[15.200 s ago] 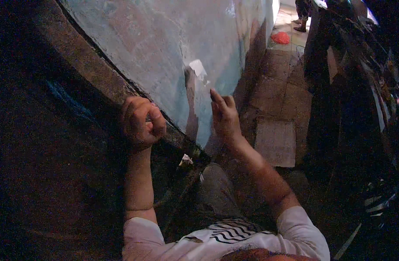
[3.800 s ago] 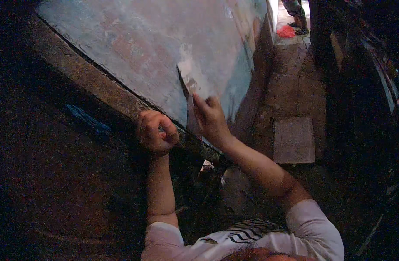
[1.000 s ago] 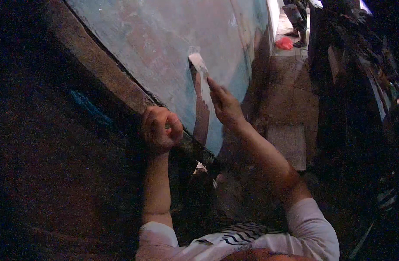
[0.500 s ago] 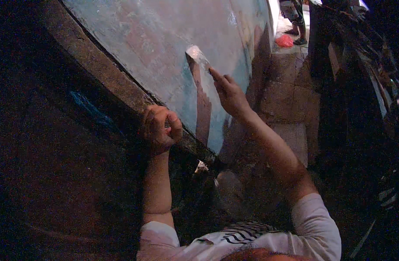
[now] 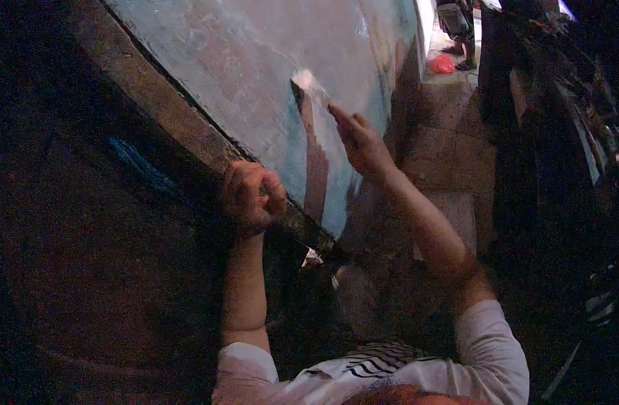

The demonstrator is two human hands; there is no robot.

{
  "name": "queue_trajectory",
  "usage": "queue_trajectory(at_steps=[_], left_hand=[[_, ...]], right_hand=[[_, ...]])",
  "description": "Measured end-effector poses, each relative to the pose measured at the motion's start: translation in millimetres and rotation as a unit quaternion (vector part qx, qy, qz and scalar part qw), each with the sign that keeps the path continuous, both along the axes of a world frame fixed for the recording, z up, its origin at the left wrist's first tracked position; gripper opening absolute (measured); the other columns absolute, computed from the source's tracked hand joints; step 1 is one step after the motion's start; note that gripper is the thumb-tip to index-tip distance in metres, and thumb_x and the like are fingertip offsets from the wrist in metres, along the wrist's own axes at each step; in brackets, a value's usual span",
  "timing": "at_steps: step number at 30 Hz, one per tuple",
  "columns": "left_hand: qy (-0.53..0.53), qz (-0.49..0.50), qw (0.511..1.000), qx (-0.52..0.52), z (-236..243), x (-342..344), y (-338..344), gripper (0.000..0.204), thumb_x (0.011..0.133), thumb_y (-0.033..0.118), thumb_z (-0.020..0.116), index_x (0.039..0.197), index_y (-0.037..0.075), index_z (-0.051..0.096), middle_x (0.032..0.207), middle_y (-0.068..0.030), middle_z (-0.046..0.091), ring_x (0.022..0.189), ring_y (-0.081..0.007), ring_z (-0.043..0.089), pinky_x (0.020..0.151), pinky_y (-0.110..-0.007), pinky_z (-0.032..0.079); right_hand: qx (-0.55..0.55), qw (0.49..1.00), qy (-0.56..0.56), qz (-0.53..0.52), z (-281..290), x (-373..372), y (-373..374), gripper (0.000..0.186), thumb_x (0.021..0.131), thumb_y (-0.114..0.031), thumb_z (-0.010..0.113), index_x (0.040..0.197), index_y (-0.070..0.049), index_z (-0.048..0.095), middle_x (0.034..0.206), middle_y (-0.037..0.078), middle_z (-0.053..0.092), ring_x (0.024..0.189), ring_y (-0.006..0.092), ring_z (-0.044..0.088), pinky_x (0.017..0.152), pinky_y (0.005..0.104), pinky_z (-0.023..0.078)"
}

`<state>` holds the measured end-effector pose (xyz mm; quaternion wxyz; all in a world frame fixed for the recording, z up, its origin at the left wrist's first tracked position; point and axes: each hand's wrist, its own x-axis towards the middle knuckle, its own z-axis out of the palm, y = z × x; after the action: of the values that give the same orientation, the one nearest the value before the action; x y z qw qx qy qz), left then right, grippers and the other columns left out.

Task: The person applies plaster to a wall using a putty knife after taking it from a tray and a bucket.

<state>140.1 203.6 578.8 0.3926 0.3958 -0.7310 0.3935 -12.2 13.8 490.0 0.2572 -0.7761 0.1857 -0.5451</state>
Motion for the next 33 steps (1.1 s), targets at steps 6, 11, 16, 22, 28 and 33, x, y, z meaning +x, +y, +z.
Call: queue_trajectory(at_steps=[6, 11, 16, 22, 28, 33], left_hand=[[-0.033, -0.024, 0.999, -0.029, 2, 0, -1, 0.005, 0.085, 0.003, 0.055, 0.089, 0.004, 0.053, 0.079, -0.0107, 0.056, 0.066, -0.0284, 0.057, 0.06, -0.04, 0.05], [-0.021, 0.009, 0.999, -0.041, -2, 3, -1, 0.004, 0.085, 0.005, 0.055, 0.089, 0.004, 0.053, 0.078, -0.0102, 0.056, 0.066, -0.0285, 0.057, 0.062, -0.041, 0.05], [0.021, -0.021, 1.0, 0.007, -3, 4, 2, 0.003, 0.086, 0.005, 0.055, 0.088, 0.004, 0.053, 0.078, -0.0103, 0.056, 0.066, -0.0287, 0.057, 0.063, -0.041, 0.049], [-0.022, -0.015, 0.999, -0.031, -6, 9, -1, 0.004, 0.085, 0.004, 0.056, 0.088, 0.005, 0.054, 0.079, -0.0105, 0.056, 0.067, -0.0286, 0.057, 0.064, -0.042, 0.049], [0.034, -0.025, 0.999, 0.029, -20, 25, -2, 0.008, 0.084, 0.004, 0.056, 0.092, 0.004, 0.054, 0.08, -0.0106, 0.057, 0.067, -0.0284, 0.057, 0.064, -0.041, 0.049], [0.056, -0.018, 0.998, 0.031, -15, 18, -2, 0.009, 0.084, 0.004, 0.057, 0.093, 0.005, 0.054, 0.08, -0.0102, 0.057, 0.066, -0.0283, 0.057, 0.062, -0.041, 0.049]], right_hand=[[0.026, 0.996, 0.08, 0.02, -71, -13, 26, 0.046, 0.098, -0.005, 0.049, 0.143, -0.014, 0.046, 0.092, 0.017, 0.054, 0.078, 0.0296, 0.055, 0.074, 0.0344, 0.048], [0.057, 0.997, 0.046, 0.003, -70, -13, 25, 0.049, 0.096, -0.001, 0.05, 0.142, -0.014, 0.047, 0.092, 0.016, 0.056, 0.077, 0.0276, 0.055, 0.072, 0.0346, 0.047], [0.003, 0.998, -0.053, 0.03, -25, 0, 16, 0.046, 0.096, -0.002, 0.05, 0.141, -0.014, 0.048, 0.094, 0.017, 0.056, 0.078, 0.0273, 0.056, 0.073, 0.0348, 0.047], [0.041, 0.998, 0.033, 0.041, -63, 0, 23, 0.046, 0.098, -0.005, 0.05, 0.142, -0.014, 0.047, 0.096, 0.018, 0.056, 0.081, 0.0293, 0.056, 0.076, 0.0356, 0.047], [0.226, 0.961, 0.126, 0.102, -140, -25, 32, 0.053, 0.094, -0.005, 0.056, 0.144, -0.018, 0.046, 0.105, 0.02, 0.056, 0.09, 0.0323, 0.056, 0.087, 0.0342, 0.044], [0.072, 0.985, 0.159, 0.015, -158, -36, 38, 0.056, 0.092, -0.012, 0.061, 0.145, -0.016, 0.045, 0.102, 0.016, 0.056, 0.093, 0.031, 0.056, 0.094, 0.0341, 0.042]])
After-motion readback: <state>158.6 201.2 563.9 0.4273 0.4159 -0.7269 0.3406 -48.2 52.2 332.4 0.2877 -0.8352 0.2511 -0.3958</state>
